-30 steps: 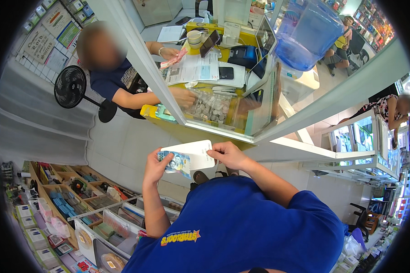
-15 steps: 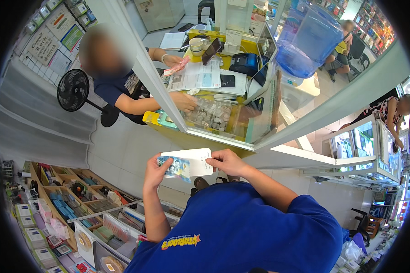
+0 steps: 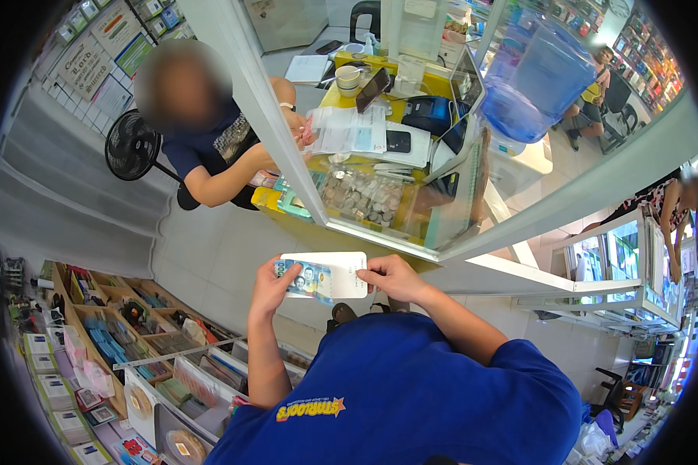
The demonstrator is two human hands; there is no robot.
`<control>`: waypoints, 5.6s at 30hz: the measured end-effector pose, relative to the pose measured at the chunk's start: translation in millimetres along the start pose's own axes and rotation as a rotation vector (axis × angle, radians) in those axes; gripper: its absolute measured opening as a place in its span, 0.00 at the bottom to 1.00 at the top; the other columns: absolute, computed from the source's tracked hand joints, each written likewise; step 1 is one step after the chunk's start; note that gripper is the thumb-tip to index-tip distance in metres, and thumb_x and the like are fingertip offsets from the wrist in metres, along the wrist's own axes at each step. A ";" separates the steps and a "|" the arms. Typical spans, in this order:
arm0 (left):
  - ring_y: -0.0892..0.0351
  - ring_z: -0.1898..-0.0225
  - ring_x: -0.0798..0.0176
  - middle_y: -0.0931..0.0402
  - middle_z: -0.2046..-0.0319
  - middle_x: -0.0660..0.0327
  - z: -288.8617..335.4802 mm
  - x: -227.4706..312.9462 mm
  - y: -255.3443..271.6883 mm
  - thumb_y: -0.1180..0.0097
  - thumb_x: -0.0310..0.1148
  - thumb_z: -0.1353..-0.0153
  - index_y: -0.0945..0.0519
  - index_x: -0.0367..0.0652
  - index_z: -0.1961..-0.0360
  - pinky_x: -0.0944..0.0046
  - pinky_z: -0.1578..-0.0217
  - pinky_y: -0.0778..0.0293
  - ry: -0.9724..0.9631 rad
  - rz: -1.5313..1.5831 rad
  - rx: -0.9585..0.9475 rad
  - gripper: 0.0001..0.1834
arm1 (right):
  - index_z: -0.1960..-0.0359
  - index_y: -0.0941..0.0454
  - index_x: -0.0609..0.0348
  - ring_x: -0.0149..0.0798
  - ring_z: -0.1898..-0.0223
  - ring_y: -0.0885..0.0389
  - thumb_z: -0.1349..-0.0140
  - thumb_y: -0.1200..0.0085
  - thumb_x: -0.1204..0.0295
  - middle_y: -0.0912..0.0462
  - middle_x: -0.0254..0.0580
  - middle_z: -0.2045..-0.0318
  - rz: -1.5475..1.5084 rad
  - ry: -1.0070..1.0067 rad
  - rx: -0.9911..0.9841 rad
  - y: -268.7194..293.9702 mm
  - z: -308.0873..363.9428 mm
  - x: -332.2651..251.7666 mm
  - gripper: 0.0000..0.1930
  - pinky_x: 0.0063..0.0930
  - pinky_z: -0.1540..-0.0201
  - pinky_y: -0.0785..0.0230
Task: The person handles cash and documents at a counter, exchanging money with a cashier and another customer. They count banknotes, receive change, and place items into a wallet. The person also picks up a small box and a plastic cup, then walks around the store.
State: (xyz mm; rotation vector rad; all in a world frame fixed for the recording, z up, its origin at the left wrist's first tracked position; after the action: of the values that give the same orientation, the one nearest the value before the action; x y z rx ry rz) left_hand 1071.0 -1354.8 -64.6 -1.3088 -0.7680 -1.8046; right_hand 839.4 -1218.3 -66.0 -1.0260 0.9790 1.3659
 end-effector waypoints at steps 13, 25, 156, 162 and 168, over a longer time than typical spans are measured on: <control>0.17 0.61 0.73 0.13 0.60 0.63 -5.9 -3.3 7.9 0.33 0.31 0.30 0.16 0.31 0.49 0.68 0.59 0.20 -0.045 0.000 -0.042 0.15 | 0.63 0.13 0.60 0.23 0.72 0.22 0.23 0.43 0.59 0.14 0.32 0.74 0.016 -0.076 0.009 -6.3 3.0 -6.2 0.17 0.23 0.68 0.31; 0.19 0.51 0.69 0.16 0.52 0.63 -4.5 22.6 16.1 0.29 0.33 0.33 0.23 0.34 0.38 0.65 0.48 0.22 -0.162 -0.048 -0.088 0.26 | 0.47 0.16 0.64 0.26 0.60 0.18 0.20 0.47 0.56 0.13 0.36 0.61 0.126 0.025 -0.053 -30.7 -50.8 -41.3 0.21 0.24 0.56 0.25; 0.18 0.64 0.74 0.14 0.63 0.63 -23.5 2.9 17.3 0.34 0.32 0.29 0.17 0.36 0.55 0.70 0.61 0.23 -0.088 0.288 0.229 0.10 | 0.44 0.20 0.67 0.31 0.67 0.14 0.28 0.40 0.69 0.10 0.46 0.65 -0.008 0.083 0.031 -59.5 -67.5 -40.8 0.16 0.30 0.64 0.24; 0.18 0.65 0.74 0.14 0.64 0.63 -22.0 4.5 16.5 0.34 0.32 0.29 0.17 0.36 0.56 0.70 0.62 0.23 -0.100 0.291 0.229 0.09 | 0.45 0.19 0.67 0.33 0.69 0.14 0.30 0.39 0.68 0.10 0.49 0.66 -0.005 0.085 0.038 -60.1 -68.7 -39.9 0.17 0.32 0.64 0.24; 0.19 0.65 0.74 0.15 0.64 0.63 -21.8 3.6 17.3 0.33 0.32 0.29 0.17 0.36 0.57 0.70 0.62 0.23 -0.094 0.275 0.248 0.10 | 0.43 0.21 0.67 0.25 0.65 0.15 0.26 0.41 0.71 0.10 0.40 0.64 0.019 0.074 0.003 -61.6 -72.0 -34.3 0.15 0.25 0.63 0.24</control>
State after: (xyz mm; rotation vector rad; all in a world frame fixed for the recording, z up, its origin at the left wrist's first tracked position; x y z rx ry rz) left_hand 1074.2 -1382.6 -66.9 -1.2721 -0.7924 -1.3930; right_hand 904.5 -1294.2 -53.1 -1.0735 1.0481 1.3496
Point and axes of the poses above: each hand's wrist, its own z-axis away from the middle knuckle, its own y-axis out of the back of the hand, x = y × z, the point moved 8 cm from there along -z, towards the middle knuckle
